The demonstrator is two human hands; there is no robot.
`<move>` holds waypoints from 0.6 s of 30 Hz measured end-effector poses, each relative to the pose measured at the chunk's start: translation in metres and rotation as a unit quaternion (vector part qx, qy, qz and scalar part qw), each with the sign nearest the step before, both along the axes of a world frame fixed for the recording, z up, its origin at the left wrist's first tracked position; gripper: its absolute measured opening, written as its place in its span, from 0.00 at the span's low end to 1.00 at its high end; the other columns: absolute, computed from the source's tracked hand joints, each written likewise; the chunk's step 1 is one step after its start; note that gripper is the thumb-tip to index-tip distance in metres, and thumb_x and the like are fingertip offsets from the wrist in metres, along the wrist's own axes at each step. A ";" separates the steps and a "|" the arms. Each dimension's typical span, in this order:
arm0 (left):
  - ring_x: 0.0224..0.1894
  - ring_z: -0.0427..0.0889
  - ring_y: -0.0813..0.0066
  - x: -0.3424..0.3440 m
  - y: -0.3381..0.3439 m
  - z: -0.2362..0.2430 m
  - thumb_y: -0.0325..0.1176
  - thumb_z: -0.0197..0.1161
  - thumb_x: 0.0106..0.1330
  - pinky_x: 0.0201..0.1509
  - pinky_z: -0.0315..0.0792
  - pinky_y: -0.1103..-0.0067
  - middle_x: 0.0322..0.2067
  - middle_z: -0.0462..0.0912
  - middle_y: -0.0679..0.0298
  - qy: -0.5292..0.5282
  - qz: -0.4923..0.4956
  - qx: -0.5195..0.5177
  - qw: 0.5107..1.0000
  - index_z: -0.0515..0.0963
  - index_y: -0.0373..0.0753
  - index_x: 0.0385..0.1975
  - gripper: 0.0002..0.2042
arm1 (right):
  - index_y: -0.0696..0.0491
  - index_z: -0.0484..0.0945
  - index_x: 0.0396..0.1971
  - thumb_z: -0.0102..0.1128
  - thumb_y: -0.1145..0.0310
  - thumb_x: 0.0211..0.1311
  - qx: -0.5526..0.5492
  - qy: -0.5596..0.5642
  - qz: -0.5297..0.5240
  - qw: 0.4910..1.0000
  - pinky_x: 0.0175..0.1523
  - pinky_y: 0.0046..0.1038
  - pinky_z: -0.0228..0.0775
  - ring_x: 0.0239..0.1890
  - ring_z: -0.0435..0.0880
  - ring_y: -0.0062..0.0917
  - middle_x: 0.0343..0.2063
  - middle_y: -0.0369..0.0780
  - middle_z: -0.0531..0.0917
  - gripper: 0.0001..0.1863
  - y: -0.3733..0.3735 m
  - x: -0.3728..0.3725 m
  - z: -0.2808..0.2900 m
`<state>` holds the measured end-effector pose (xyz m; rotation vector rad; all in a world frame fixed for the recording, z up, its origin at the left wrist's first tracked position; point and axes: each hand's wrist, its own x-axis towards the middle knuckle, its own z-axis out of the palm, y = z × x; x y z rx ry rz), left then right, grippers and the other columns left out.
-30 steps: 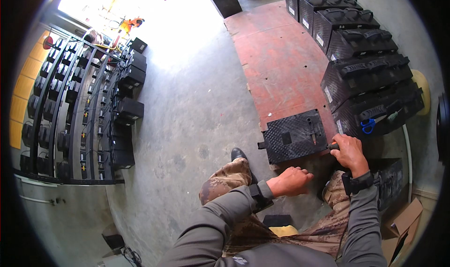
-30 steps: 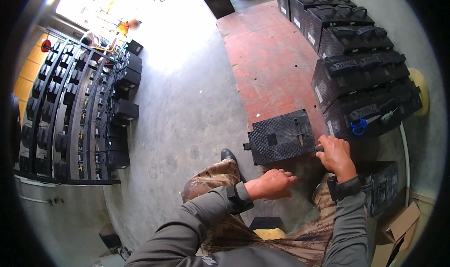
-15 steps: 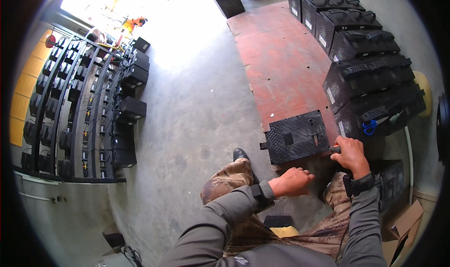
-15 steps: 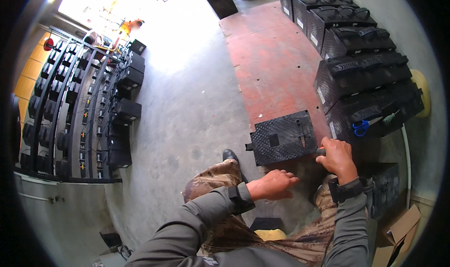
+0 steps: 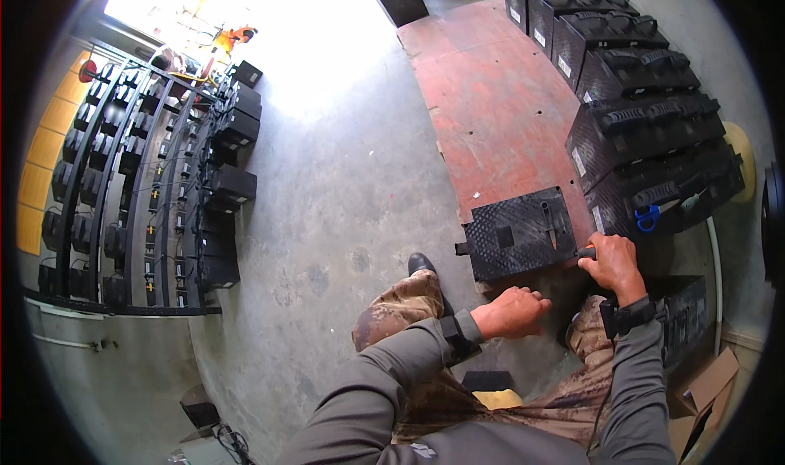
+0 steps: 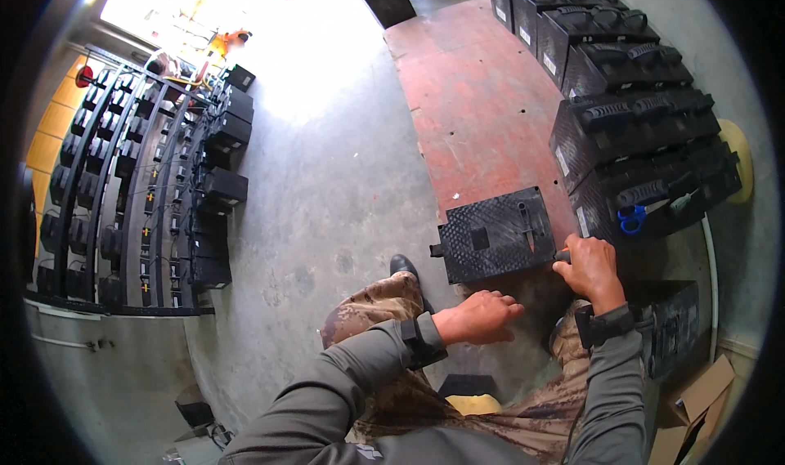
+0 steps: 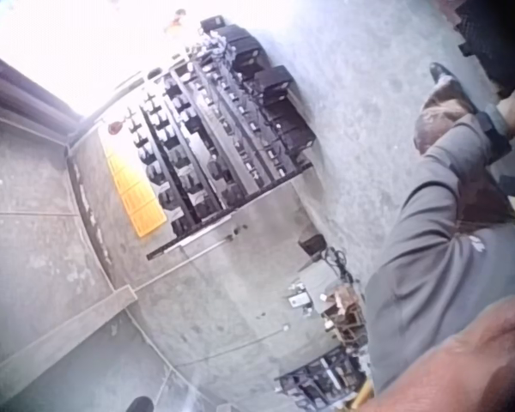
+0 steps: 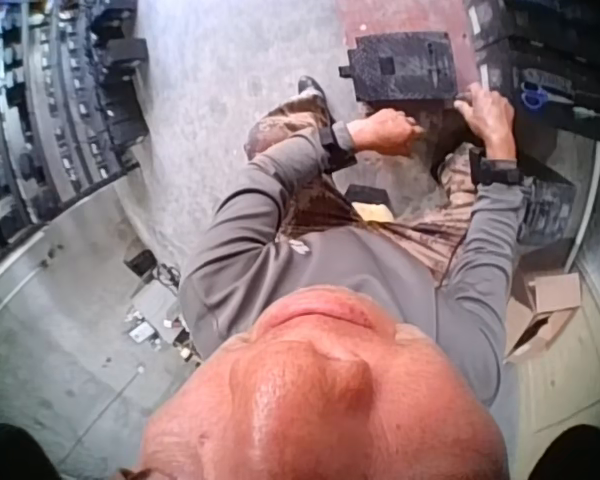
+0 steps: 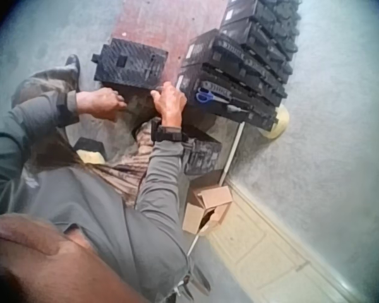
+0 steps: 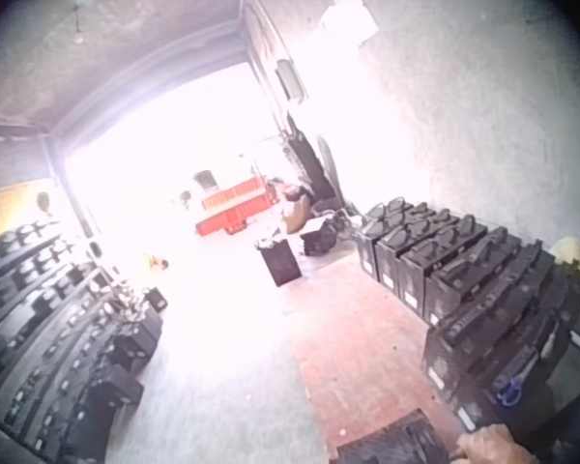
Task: Repairing a battery pack unit using a screwdriver to remove or tighten housing screws.
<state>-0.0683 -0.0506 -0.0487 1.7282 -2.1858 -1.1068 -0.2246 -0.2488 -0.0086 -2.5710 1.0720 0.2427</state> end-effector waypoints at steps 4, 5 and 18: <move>0.50 0.84 0.50 -0.003 -0.004 -0.005 0.44 0.76 0.56 0.54 0.78 0.61 0.47 0.84 0.52 0.004 -0.008 -0.012 1.000 0.78 0.36 0.56 0.29 | 0.52 0.85 0.35 0.77 0.53 0.52 -0.004 -0.024 -0.013 1.000 0.46 0.45 0.79 0.40 0.89 0.47 0.32 0.48 0.89 0.19 0.000 -0.007 -0.003; 0.50 0.84 0.50 -0.001 -0.003 -0.006 0.44 0.76 0.56 0.54 0.78 0.62 0.48 0.84 0.52 0.000 -0.005 -0.015 1.000 0.78 0.37 0.57 0.30 | 0.52 0.85 0.35 0.76 0.52 0.53 -0.003 -0.019 -0.013 1.000 0.46 0.45 0.80 0.40 0.89 0.46 0.32 0.48 0.89 0.19 -0.001 -0.004 -0.006; 0.55 0.82 0.49 0.005 -0.004 0.005 0.44 0.72 0.62 0.59 0.77 0.62 0.56 0.83 0.52 0.009 -0.010 -0.007 1.000 0.76 0.37 0.60 0.29 | 0.55 0.84 0.37 0.73 0.49 0.57 0.008 -0.012 -0.030 0.999 0.48 0.45 0.79 0.42 0.89 0.47 0.34 0.49 0.89 0.22 -0.002 -0.002 -0.014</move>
